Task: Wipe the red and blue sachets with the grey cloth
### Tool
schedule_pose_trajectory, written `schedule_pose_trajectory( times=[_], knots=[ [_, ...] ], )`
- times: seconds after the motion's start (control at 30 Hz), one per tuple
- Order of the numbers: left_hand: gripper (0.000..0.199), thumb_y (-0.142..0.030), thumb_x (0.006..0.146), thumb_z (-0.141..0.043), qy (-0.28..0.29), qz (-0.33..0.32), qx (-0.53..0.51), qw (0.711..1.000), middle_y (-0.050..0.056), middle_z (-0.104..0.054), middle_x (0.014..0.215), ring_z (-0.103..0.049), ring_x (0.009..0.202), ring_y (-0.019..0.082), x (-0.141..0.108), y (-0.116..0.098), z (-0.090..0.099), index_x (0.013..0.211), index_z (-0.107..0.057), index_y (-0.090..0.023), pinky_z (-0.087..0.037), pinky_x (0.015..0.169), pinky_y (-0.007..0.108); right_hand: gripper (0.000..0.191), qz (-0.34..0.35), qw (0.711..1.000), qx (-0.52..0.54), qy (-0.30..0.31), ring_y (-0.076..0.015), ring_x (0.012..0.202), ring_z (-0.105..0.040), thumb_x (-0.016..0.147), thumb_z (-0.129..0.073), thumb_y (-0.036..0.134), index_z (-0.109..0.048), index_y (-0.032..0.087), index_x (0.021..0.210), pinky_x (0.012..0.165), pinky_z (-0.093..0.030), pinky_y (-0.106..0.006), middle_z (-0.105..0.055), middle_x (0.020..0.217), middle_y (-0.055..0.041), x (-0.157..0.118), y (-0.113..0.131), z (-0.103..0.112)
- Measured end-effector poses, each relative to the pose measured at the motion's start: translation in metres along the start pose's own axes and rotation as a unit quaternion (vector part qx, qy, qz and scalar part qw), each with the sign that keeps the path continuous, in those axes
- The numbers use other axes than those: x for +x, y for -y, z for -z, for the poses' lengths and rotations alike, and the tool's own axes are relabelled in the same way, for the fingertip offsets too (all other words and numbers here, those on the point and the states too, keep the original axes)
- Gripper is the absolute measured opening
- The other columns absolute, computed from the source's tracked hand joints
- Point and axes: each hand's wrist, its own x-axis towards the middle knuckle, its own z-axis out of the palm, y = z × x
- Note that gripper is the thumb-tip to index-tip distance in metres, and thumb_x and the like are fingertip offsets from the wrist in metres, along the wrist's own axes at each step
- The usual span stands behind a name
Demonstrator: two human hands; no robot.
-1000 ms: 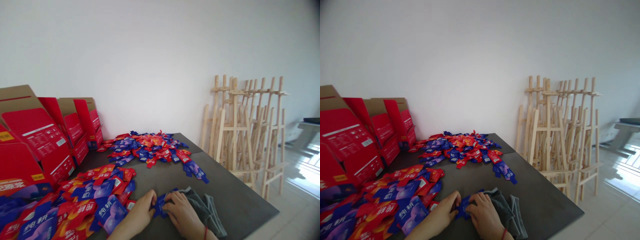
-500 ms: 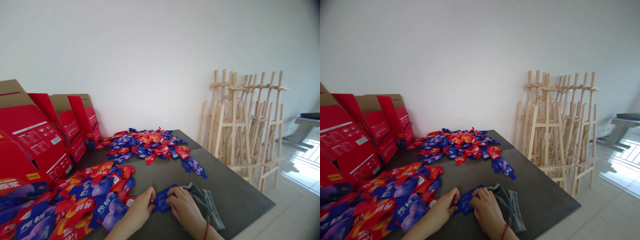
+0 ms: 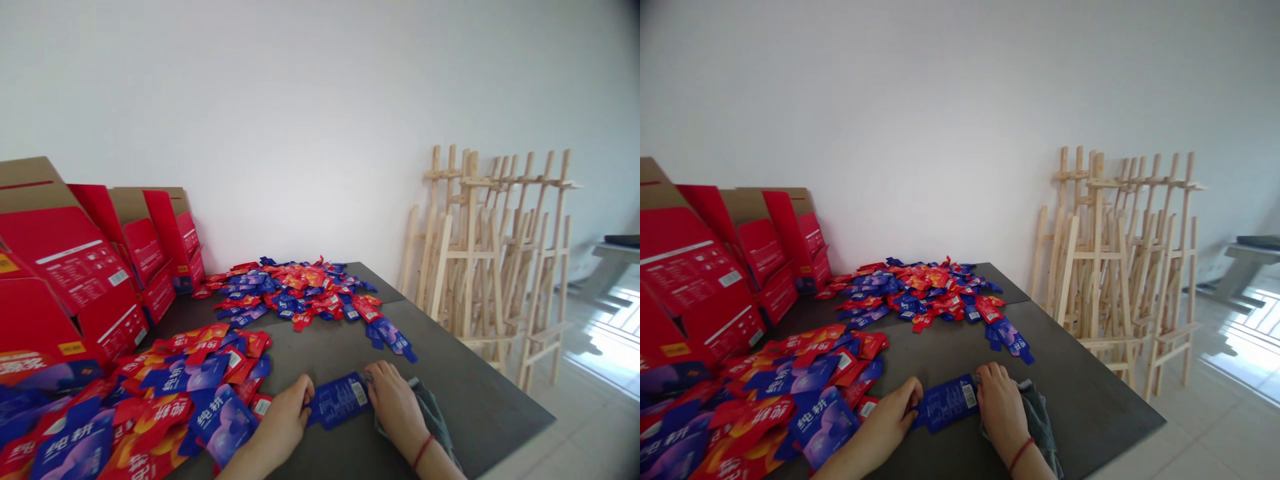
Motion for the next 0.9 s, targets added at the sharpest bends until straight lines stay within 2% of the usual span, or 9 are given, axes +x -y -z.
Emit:
schedule_pose_trajectory(
  times=[0.07,0.17,0.27,0.33,0.47,0.63,0.9],
  knots=[
    [0.028,-0.003,0.068,-0.046,-0.009,-0.004,-0.004,1.0,-0.002,-0.057,0.086,-0.056,0.082,0.014,0.0,0.002,-0.003,0.087,-0.042,-0.023,-0.037,0.071,0.021,0.023,0.013,1.0,0.026,-0.006,-0.0218,0.092,-0.054,0.083,-0.045,0.008,-0.059,0.021,0.096,0.081,-0.041,-0.033,-0.059,0.096,-0.0055,0.002,0.014,0.001],
    [0.029,-0.002,0.067,-0.047,-0.02,-0.01,-0.005,1.0,-0.002,-0.057,0.085,-0.056,0.081,0.013,0.001,0.004,-0.006,0.086,-0.042,-0.023,-0.037,0.071,0.02,0.022,0.071,0.995,0.063,0.014,-0.0204,0.091,-0.053,0.083,-0.046,0.008,-0.058,0.023,0.093,0.08,-0.04,-0.031,-0.059,0.097,-0.0036,0.003,0.04,-0.005],
    [0.03,-0.001,0.066,-0.047,-0.022,-0.011,-0.001,1.0,-0.002,-0.057,0.084,-0.056,0.081,0.013,0.002,0.006,-0.006,0.086,-0.042,-0.023,-0.036,0.071,0.02,0.02,0.119,0.991,0.044,0.035,-0.0199,0.093,-0.052,0.083,-0.049,0.008,-0.06,0.024,0.089,0.081,-0.038,-0.031,-0.059,0.099,-0.002,0.004,0.059,-0.015],
    [0.031,-0.001,0.065,-0.047,-0.019,-0.011,-0.001,1.0,-0.002,-0.057,0.084,-0.056,0.081,0.013,0.002,0.006,-0.006,0.086,-0.043,-0.023,-0.036,0.07,0.02,0.018,0.13,0.99,0.023,0.046,-0.0194,0.092,-0.052,0.085,-0.05,0.01,-0.062,0.024,0.086,0.079,-0.038,-0.031,-0.06,0.097,-0.0013,0.007,0.064,-0.021],
    [0.03,-0.001,0.065,-0.047,-0.018,-0.012,0.0,1.0,-0.002,-0.057,0.084,-0.056,0.08,0.014,0.002,0.005,-0.006,0.086,-0.042,-0.023,-0.036,0.07,0.02,0.016,0.124,0.99,0.006,0.061,-0.0188,0.09,-0.051,0.086,-0.053,0.014,-0.065,0.025,0.084,0.075,-0.037,-0.03,-0.06,0.093,-0.0008,0.013,0.06,-0.024],
    [0.031,-0.002,0.066,-0.047,-0.011,-0.014,0.006,1.0,-0.001,-0.058,0.088,-0.056,0.084,0.014,0.001,0.004,-0.004,0.089,-0.043,-0.023,-0.036,0.072,0.021,0.02,0.103,0.993,0.007,0.059,-0.0186,0.091,-0.052,0.085,-0.053,0.013,-0.066,0.026,0.087,0.076,-0.038,-0.029,-0.06,0.094,-0.001,0.015,0.049,-0.019],
    [0.028,-0.004,0.068,-0.05,-0.007,-0.006,-0.002,1.0,-0.001,-0.058,0.088,-0.056,0.084,0.014,-0.001,-0.001,0.0,0.087,-0.043,-0.023,-0.036,0.071,0.02,0.025,0.054,0.998,0.016,0.04,-0.0196,0.093,-0.053,0.083,-0.049,0.007,-0.065,0.024,0.093,0.083,-0.039,-0.029,-0.06,0.097,-0.0027,0.011,0.013,-0.015]
  ],
)
